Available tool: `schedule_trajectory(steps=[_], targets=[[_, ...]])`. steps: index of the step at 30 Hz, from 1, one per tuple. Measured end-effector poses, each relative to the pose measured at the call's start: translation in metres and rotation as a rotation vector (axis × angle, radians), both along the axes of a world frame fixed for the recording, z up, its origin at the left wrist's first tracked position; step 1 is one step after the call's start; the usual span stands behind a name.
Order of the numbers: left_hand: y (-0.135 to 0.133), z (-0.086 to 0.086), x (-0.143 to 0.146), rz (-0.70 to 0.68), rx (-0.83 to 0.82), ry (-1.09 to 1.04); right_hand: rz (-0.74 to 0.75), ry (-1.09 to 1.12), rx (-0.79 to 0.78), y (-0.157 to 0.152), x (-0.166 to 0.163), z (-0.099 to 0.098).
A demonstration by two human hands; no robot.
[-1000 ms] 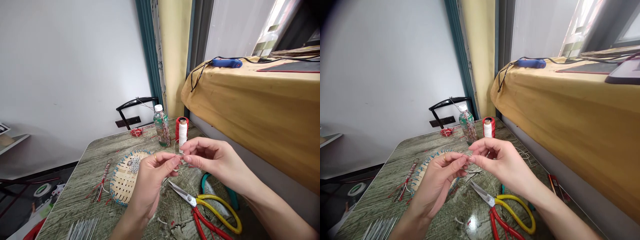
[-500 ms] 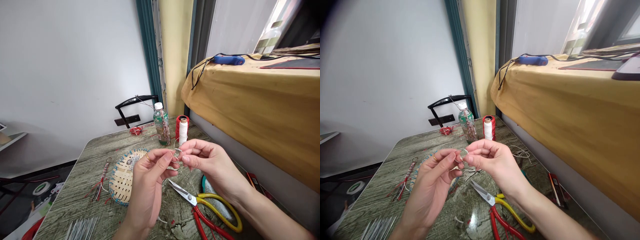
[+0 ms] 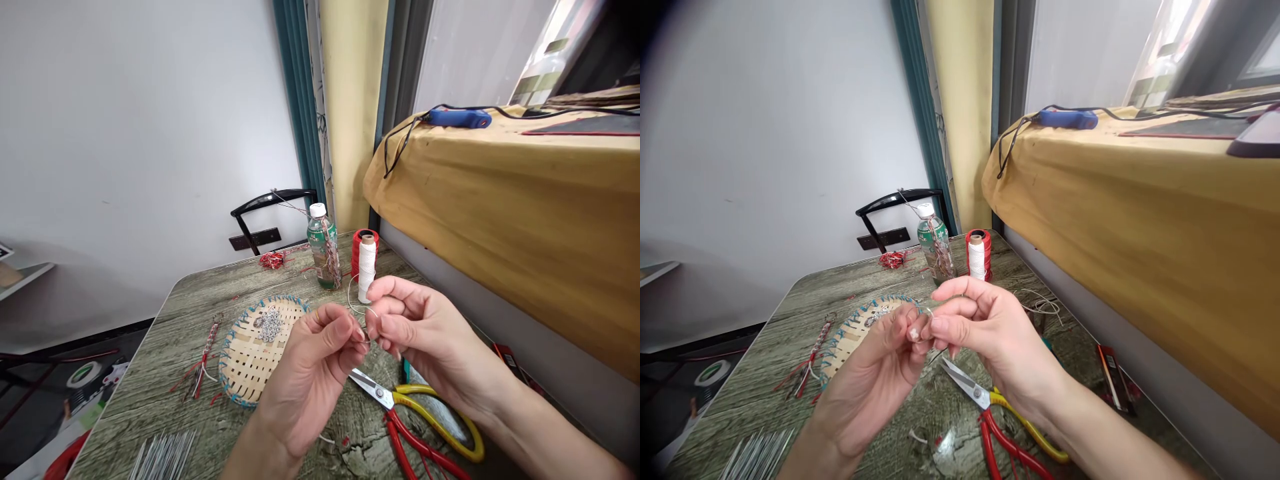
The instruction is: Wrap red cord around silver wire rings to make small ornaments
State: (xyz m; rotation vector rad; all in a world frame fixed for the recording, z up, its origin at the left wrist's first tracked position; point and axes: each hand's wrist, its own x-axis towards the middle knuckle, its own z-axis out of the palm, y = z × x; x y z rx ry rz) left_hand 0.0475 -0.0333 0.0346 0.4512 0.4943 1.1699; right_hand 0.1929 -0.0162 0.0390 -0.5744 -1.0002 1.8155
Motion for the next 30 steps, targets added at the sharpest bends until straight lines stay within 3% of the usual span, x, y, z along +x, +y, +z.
schedule_trajectory(steps=[6,11,13,18,26,30], targets=[[-0.003,0.001,0.002,-0.121,0.021,0.035,0.179,0.019,-0.057,0.002,0.006,0.001],[-0.002,0.001,0.0,-0.149,0.005,0.115,0.217,-0.06,-0.051,0.006,0.01,0.001],[-0.001,0.002,0.0,-0.116,0.017,0.192,0.195,-0.11,-0.017,0.008,0.011,0.001],[-0.003,0.008,-0.002,0.127,0.123,0.461,0.111,-0.277,0.117,0.015,0.013,0.001],[-0.005,0.012,-0.005,0.187,0.171,0.62,0.144,-0.344,0.128,0.014,0.017,0.005],[-0.003,0.009,-0.003,0.249,0.205,0.665,0.063,-0.497,0.265,0.011,0.019,0.009]])
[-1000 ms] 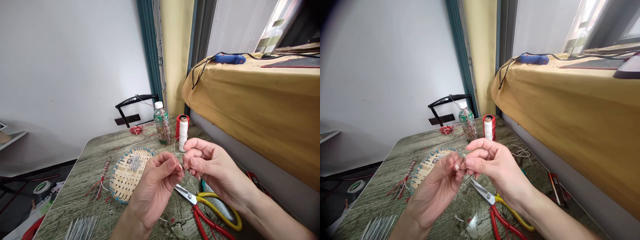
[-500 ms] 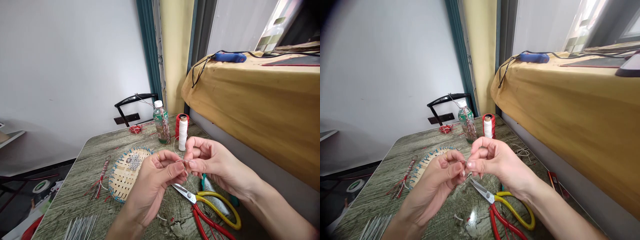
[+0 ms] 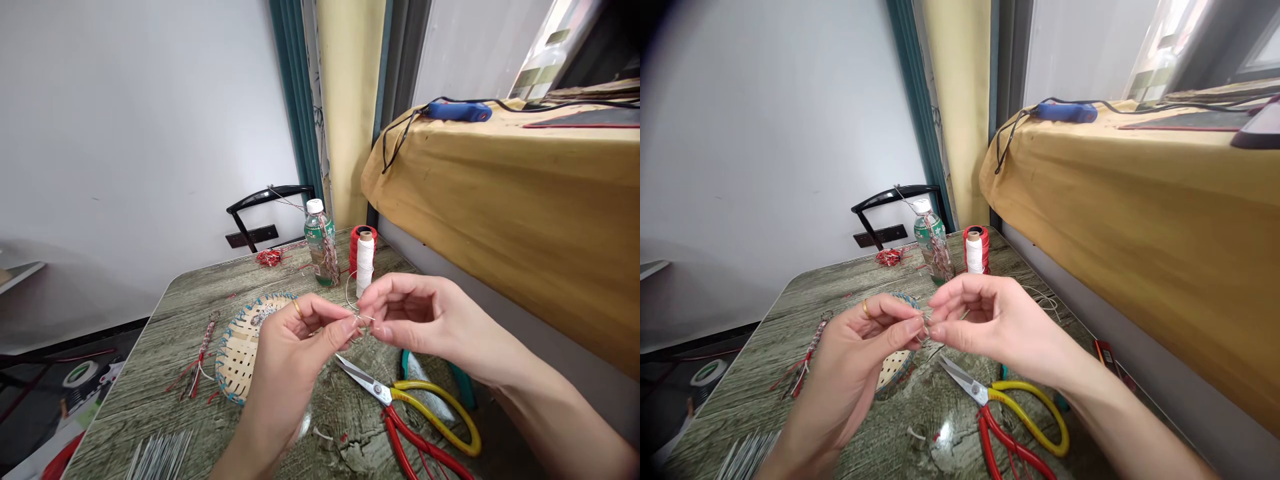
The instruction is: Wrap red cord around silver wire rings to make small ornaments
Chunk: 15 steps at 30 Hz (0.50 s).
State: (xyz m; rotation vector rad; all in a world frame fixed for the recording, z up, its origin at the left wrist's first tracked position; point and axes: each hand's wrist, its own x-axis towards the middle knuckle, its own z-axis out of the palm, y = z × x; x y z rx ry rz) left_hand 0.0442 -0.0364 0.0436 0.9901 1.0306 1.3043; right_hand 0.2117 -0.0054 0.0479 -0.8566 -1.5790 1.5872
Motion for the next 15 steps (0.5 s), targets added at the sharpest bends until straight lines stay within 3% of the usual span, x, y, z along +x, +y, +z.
schedule_trajectory(steps=[4,9,15], targets=[[0.0021,-0.0022,-0.0001,-0.031,-0.026,0.013,-0.126,-0.198,0.259,-0.0039,-0.0033,-0.0016],[0.0035,-0.0018,-0.0021,-0.176,-0.146,-0.13,-0.178,-0.379,0.493,-0.007,-0.0059,-0.0034],[0.0065,-0.0048,-0.0059,-0.243,-0.183,-0.122,-0.128,-0.49,0.665,-0.0092,-0.0036,-0.0035]])
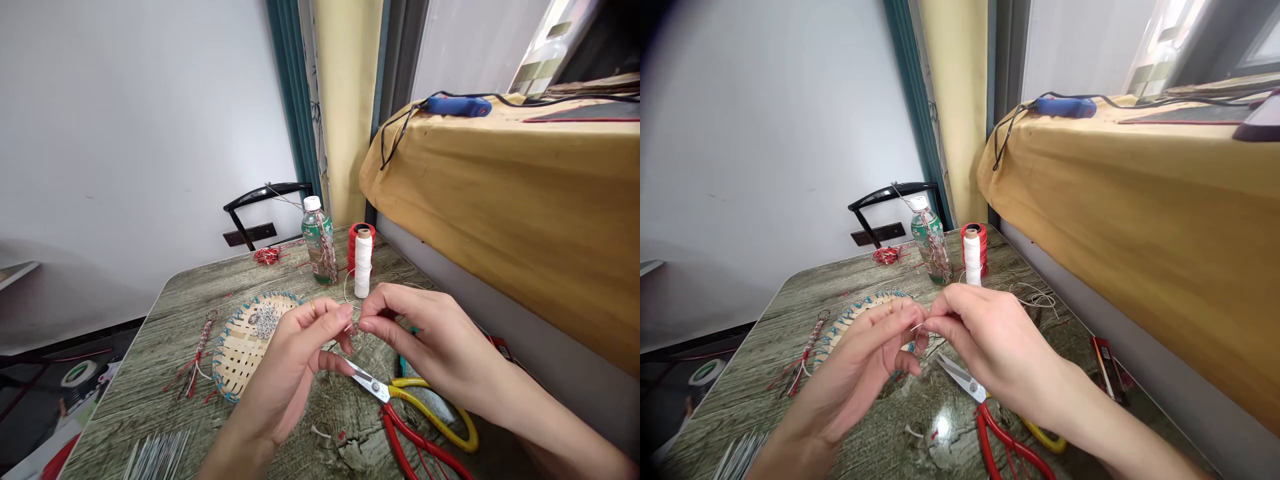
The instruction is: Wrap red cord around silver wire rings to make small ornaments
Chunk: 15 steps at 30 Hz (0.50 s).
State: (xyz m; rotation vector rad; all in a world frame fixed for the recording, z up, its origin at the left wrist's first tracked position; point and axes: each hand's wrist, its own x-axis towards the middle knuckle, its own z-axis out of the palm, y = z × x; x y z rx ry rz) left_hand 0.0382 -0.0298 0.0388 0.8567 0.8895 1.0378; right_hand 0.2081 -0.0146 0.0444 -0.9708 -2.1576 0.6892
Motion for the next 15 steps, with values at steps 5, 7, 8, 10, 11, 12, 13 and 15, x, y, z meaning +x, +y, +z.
schedule_trajectory(steps=[5,7,8,10,11,12,13,15], targets=[[0.004,-0.006,-0.004,-0.193,-0.104,-0.129,0.052,0.032,-0.057,-0.002,0.001,0.0],[0.005,-0.009,-0.004,-0.206,-0.138,-0.177,0.08,0.07,-0.079,-0.001,0.001,0.0],[0.005,-0.01,-0.003,-0.207,-0.153,-0.197,0.089,0.085,-0.081,-0.001,0.001,0.0],[0.004,-0.011,-0.001,-0.205,-0.171,-0.237,0.09,0.097,-0.076,0.0,0.001,0.0],[0.004,-0.012,-0.001,-0.207,-0.177,-0.259,0.083,0.097,-0.072,0.0,0.001,0.0],[0.004,-0.012,0.0,-0.211,-0.178,-0.279,0.069,0.097,-0.066,0.0,0.001,0.0],[0.003,-0.012,0.001,-0.213,-0.181,-0.299,0.056,0.099,-0.063,-0.001,0.001,0.0],[0.003,-0.013,0.001,-0.217,-0.182,-0.326,0.031,0.115,-0.067,-0.002,0.0,0.0]])
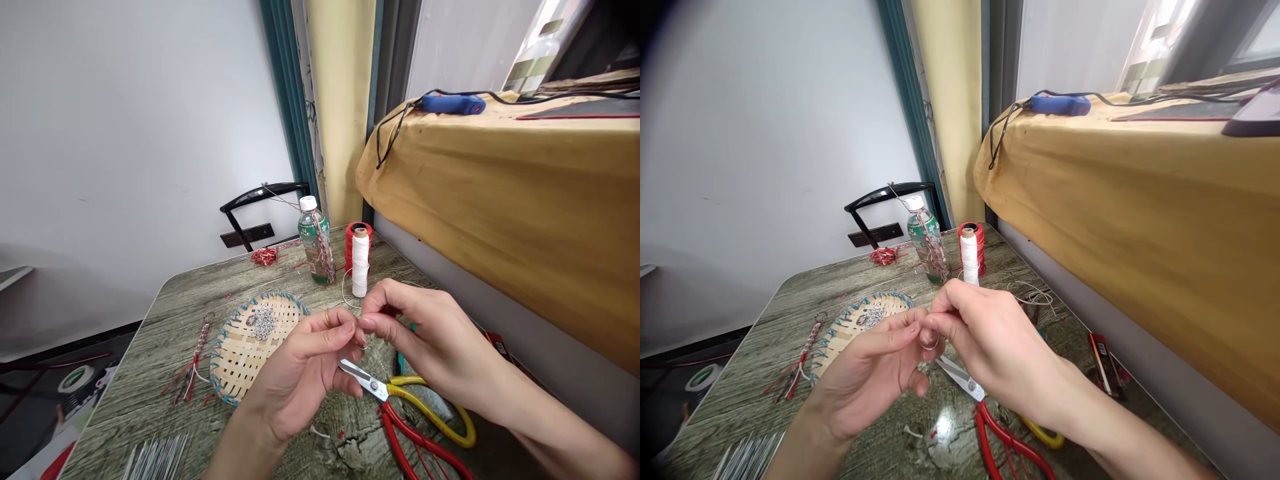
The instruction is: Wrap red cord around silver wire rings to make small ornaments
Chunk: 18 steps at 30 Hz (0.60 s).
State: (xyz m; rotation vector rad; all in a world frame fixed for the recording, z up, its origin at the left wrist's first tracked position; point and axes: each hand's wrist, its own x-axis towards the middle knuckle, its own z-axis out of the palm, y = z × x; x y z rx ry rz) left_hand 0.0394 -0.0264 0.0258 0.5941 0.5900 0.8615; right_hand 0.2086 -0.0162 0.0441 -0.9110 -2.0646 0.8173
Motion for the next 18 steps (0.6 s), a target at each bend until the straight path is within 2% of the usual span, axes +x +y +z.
schedule_trajectory(steps=[10,14,18], targets=[[-0.001,-0.013,0.009,-0.012,-0.005,-0.119,-0.017,0.212,-0.206,-0.006,-0.002,0.001],[-0.001,-0.014,0.012,0.116,0.148,-0.075,0.019,0.172,-0.26,-0.001,0.003,0.004],[-0.006,-0.011,0.015,0.202,0.275,-0.049,0.19,0.314,-0.51,0.005,0.003,0.009]])
